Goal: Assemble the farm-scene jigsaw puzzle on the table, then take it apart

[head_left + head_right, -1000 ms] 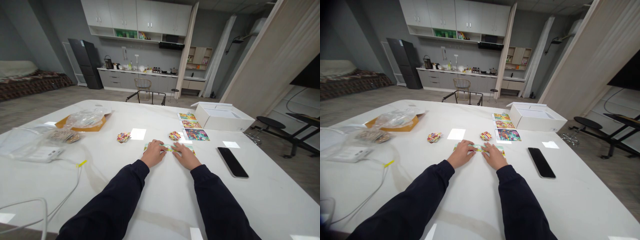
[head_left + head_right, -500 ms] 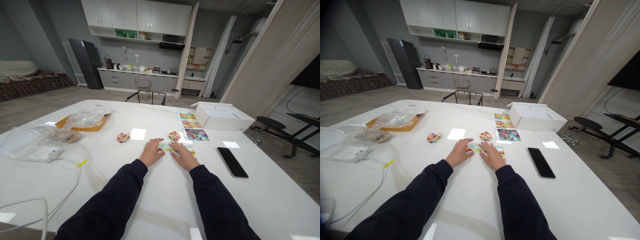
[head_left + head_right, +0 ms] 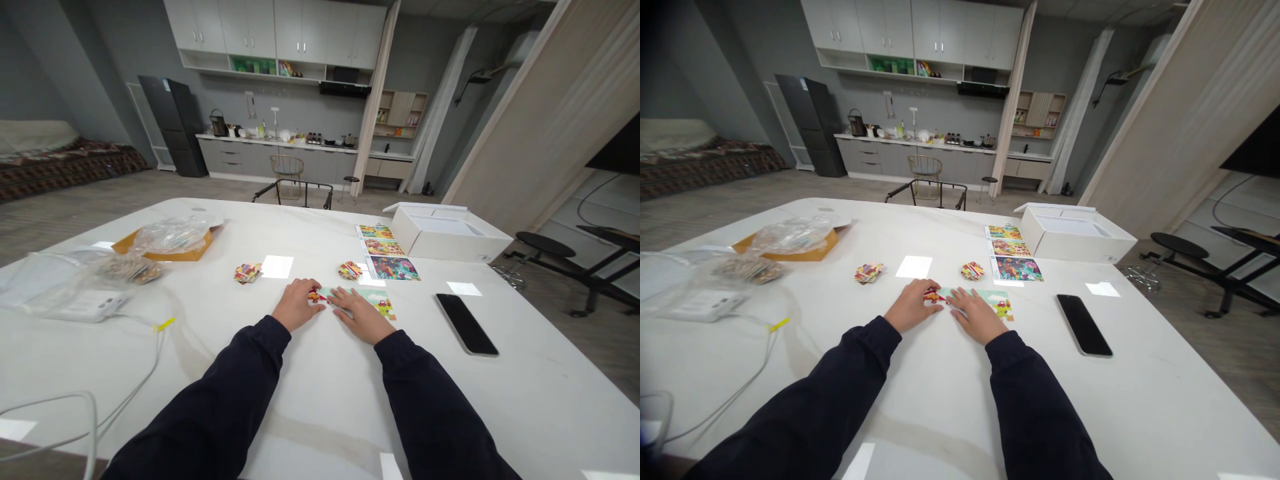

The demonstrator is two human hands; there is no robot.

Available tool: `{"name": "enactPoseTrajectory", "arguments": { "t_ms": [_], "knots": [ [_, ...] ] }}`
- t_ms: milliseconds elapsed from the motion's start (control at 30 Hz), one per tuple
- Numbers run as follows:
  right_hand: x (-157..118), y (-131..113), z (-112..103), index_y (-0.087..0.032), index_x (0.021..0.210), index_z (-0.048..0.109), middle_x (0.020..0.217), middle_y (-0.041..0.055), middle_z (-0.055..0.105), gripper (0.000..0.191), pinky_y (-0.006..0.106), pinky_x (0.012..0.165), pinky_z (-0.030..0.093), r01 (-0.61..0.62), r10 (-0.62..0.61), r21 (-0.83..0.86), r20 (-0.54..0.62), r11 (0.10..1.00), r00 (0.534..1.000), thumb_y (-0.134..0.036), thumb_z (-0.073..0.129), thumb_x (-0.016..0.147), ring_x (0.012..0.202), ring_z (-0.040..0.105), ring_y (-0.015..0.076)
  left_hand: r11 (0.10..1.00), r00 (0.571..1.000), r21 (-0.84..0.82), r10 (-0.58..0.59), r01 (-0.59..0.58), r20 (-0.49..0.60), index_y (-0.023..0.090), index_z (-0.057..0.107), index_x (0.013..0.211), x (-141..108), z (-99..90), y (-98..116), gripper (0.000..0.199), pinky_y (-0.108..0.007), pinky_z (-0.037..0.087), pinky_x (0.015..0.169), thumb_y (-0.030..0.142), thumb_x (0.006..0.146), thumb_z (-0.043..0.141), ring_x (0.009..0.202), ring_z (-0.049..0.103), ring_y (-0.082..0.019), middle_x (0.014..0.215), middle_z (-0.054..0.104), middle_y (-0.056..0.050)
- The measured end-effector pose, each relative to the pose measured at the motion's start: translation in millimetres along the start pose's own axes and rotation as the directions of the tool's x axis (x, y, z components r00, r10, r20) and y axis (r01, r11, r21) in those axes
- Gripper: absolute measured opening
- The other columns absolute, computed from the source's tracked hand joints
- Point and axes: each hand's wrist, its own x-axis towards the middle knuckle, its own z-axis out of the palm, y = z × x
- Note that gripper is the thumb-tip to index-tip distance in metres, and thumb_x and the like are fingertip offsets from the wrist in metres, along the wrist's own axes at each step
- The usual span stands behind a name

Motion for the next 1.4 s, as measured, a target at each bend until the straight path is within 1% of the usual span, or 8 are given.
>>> {"name": "enactPoseTrajectory", "arguments": {
  "t_ms": [200,367,567,733,1000,1233,1400],
  "knots": [
    [2.4,-0.7,-0.6,-0.023,0.145,0.059,0.156,0.0101,0.052,0.043,0.056,0.126,0.029,0.007,-0.008,-0.068,-0.017,0.998,1.0,-0.024,0.046,0.104,0.151,0.039,0.0285,1.0,1.0,-0.002,0.02,-0.02,-0.016,0.022,0.066,0.106,0.3,1.5,-2.5,0.038,-0.041,0.049,0.093,0.028,0.075,0.087,0.106,0.063,-0.027,0.107,0.072,-0.004],
    [2.9,-3.6,-1.4,-0.021,0.146,0.058,0.156,0.0121,0.051,0.043,0.056,0.125,0.032,0.002,-0.004,-0.056,-0.028,0.998,1.0,-0.026,0.046,0.105,0.15,0.041,0.0285,1.0,1.0,-0.005,0.017,-0.017,-0.018,0.022,0.066,0.106,0.5,0.2,-0.9,0.038,-0.042,0.05,0.093,0.028,0.075,0.087,0.105,0.063,-0.027,0.107,0.072,-0.004],
    [2.3,-6.0,-5.4,-0.02,0.14,0.064,0.152,0.0124,0.054,0.04,0.053,0.125,0.034,-0.02,0.019,-0.058,-0.032,0.998,0.999,-0.025,0.045,0.105,0.147,0.045,0.0273,1.0,1.0,0.005,-0.001,0.002,-0.007,0.023,0.066,0.106,0.7,-1.2,1.1,0.038,-0.043,0.05,0.094,0.028,0.075,0.087,0.106,0.063,-0.027,0.106,0.072,-0.004],
    [2.0,-3.8,-4.5,-0.021,0.139,0.065,0.152,0.0113,0.055,0.04,0.053,0.125,0.034,-0.016,0.013,-0.061,-0.048,0.998,0.999,-0.025,0.046,0.105,0.147,0.045,0.0273,1.0,1.0,0.004,-0.011,0.011,-0.001,0.023,0.065,0.106,0.6,-1.2,1.0,0.038,-0.043,0.05,0.094,0.029,0.075,0.087,0.107,0.063,-0.028,0.107,0.072,-0.004],
    [1.3,-5.1,-7.7,-0.021,0.137,0.066,0.149,0.0108,0.059,0.039,0.054,0.124,0.034,-0.024,0.019,-0.132,-0.039,0.991,0.999,-0.026,0.044,0.105,0.146,0.046,0.0282,1.0,1.0,0.002,-0.018,0.018,-0.009,0.023,0.066,0.105,0.3,0.4,-0.2,0.038,-0.042,0.05,0.093,0.029,0.075,0.087,0.107,0.063,-0.027,0.107,0.072,-0.004],
    [0.5,-4.8,-9.1,-0.023,0.133,0.069,0.147,0.0102,0.061,0.037,0.056,0.124,0.034,-0.039,0.034,-0.115,-0.049,0.993,0.998,-0.026,0.046,0.105,0.146,0.046,0.03,1.0,1.0,0.001,-0.021,0.021,-0.002,0.023,0.066,0.105,0.2,-0.1,0.7,0.037,-0.044,0.05,0.094,0.029,0.075,0.087,0.107,0.062,-0.028,0.107,0.072,-0.005],
    [1.2,-7.1,-6.4,-0.021,0.135,0.068,0.148,0.0108,0.06,0.038,0.055,0.124,0.034,-0.029,0.022,-0.138,-0.053,0.99,0.998,-0.024,0.046,0.105,0.147,0.045,0.0296,1.0,1.0,-0.002,-0.016,0.016,-0.008,0.024,0.068,0.103,0.3,-0.1,1.2,0.033,-0.042,0.05,0.094,0.028,0.075,0.086,0.107,0.063,-0.028,0.108,0.072,-0.005]
  ]
}}
